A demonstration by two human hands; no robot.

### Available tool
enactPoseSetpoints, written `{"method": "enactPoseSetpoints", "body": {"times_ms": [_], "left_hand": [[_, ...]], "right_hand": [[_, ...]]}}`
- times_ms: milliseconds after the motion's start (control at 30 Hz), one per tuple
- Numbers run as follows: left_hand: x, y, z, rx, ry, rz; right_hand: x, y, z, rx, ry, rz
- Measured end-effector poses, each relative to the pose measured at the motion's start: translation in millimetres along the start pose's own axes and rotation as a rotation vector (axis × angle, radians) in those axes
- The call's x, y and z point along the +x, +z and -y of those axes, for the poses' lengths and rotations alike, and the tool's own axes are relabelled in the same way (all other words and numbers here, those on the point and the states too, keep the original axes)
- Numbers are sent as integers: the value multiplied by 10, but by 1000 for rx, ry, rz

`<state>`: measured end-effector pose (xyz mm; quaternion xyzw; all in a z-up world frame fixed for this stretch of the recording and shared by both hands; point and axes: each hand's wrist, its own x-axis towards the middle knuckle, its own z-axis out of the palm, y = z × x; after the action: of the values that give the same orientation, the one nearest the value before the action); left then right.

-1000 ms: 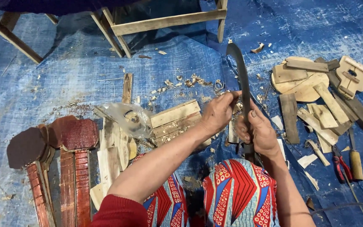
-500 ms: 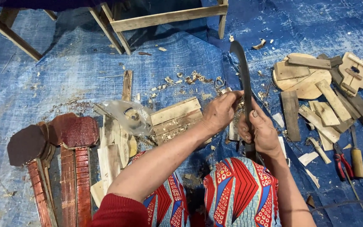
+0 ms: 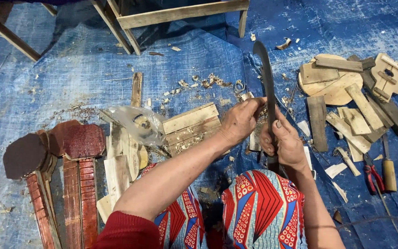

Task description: Shaving a thin piece of wood using a curved blade to shape or smooth it.

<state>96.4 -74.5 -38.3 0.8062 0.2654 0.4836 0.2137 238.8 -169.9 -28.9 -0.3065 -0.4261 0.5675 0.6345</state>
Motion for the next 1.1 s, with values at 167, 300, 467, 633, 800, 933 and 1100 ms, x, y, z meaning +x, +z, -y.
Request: {"method": "enactPoseSetpoints", "body": {"times_ms": [167, 300, 467, 633, 800, 933, 1100], "left_hand": [[-8, -7, 14, -6, 0, -9], [-25, 22, 55, -22, -61, 55], [-14, -43, -14, 11, -155, 117], [18, -92, -68, 82, -315, 229], [-9, -60, 29, 152, -347, 281], [27, -71, -19, 96, -307, 182], [1, -42, -19, 188, -246, 181]], "right_hand": [[27, -1, -21, 57, 18, 17], [39, 15, -7, 89, 39, 37], [42, -44, -94, 66, 37, 47], [43, 122, 18, -41, 9, 22], [87, 30, -72, 41, 24, 29], [82, 103, 33, 21, 44, 61], [115, -72, -133, 142, 46, 62]]}}
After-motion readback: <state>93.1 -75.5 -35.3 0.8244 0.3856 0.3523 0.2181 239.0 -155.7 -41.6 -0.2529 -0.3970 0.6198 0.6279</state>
